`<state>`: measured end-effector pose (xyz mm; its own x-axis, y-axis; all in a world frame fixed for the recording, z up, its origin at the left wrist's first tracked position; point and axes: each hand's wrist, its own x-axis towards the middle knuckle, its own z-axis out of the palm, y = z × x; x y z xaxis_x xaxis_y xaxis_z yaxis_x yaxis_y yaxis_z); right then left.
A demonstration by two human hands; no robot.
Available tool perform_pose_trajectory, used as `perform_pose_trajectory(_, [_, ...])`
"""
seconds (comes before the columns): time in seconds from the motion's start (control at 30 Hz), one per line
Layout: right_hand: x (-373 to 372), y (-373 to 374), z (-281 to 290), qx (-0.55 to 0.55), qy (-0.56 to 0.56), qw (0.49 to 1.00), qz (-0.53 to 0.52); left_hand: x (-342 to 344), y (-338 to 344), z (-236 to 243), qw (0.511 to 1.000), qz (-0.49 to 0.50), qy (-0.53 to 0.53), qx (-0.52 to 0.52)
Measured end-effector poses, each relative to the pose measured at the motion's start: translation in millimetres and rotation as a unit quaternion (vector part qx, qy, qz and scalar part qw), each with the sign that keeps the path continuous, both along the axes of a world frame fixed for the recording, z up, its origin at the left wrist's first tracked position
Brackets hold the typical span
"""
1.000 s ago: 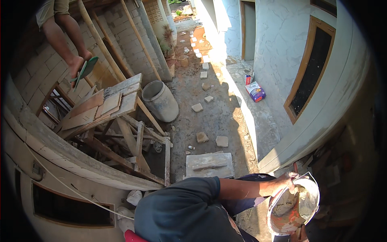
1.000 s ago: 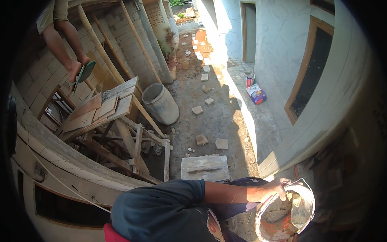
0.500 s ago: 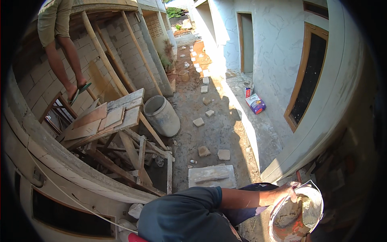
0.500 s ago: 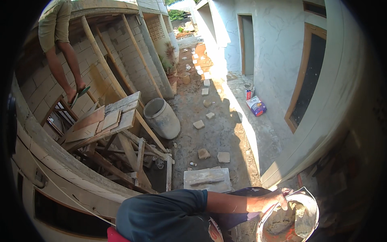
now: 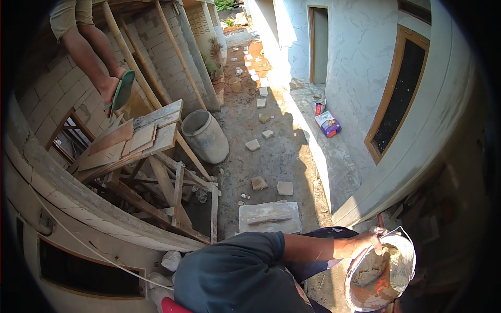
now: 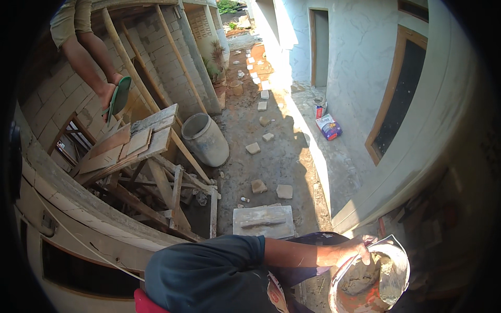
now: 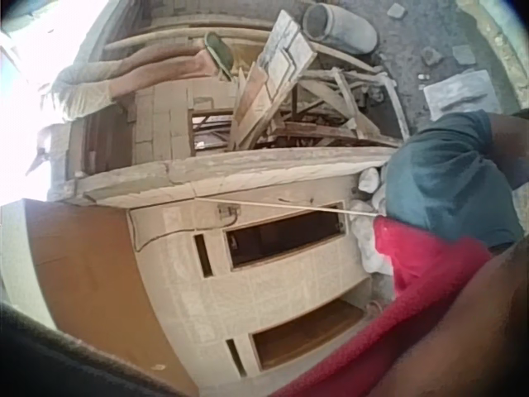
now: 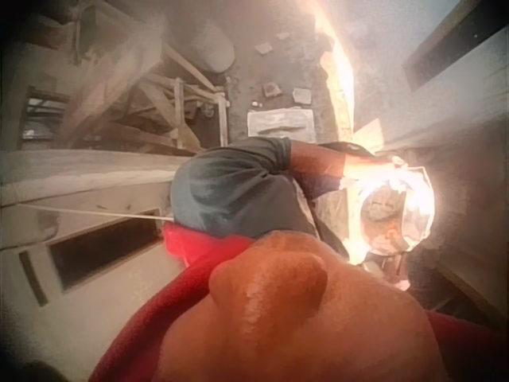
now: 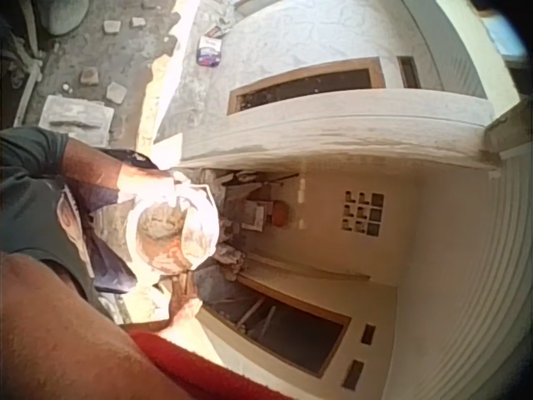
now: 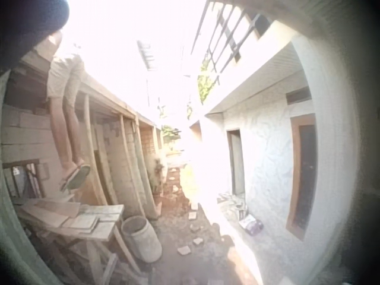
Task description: The person applies mortar from a bucket to the underside of a roof edge using a trowel.
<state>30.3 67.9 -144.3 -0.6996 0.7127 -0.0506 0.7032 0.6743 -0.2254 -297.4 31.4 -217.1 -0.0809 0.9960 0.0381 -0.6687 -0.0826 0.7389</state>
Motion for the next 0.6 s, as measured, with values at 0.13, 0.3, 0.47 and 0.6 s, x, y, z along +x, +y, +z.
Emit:
perform_pose_trajectory(0.13, [28,39,-40,0.311,0.197,0.859,0.354,-1,2,-2,1.0,-0.01,-0.014,-0.015])
perform_pose_trajectory(0.3, [17,12,-15,0.026,0.036,0.997,0.064,0,-4,8,0.999,-0.022,-0.033,-0.023])
perform_pose_trajectory(0.47, [16,12,-6,0.013,0.008,0.998,0.065,4,1,0,1.0,-0.003,-0.021,-0.023])
perform_pose_trajectory(0.6, [17,13,-3,0.01,-0.014,0.998,0.067,3,-2,8,1.0,-0.007,-0.021,-0.014])
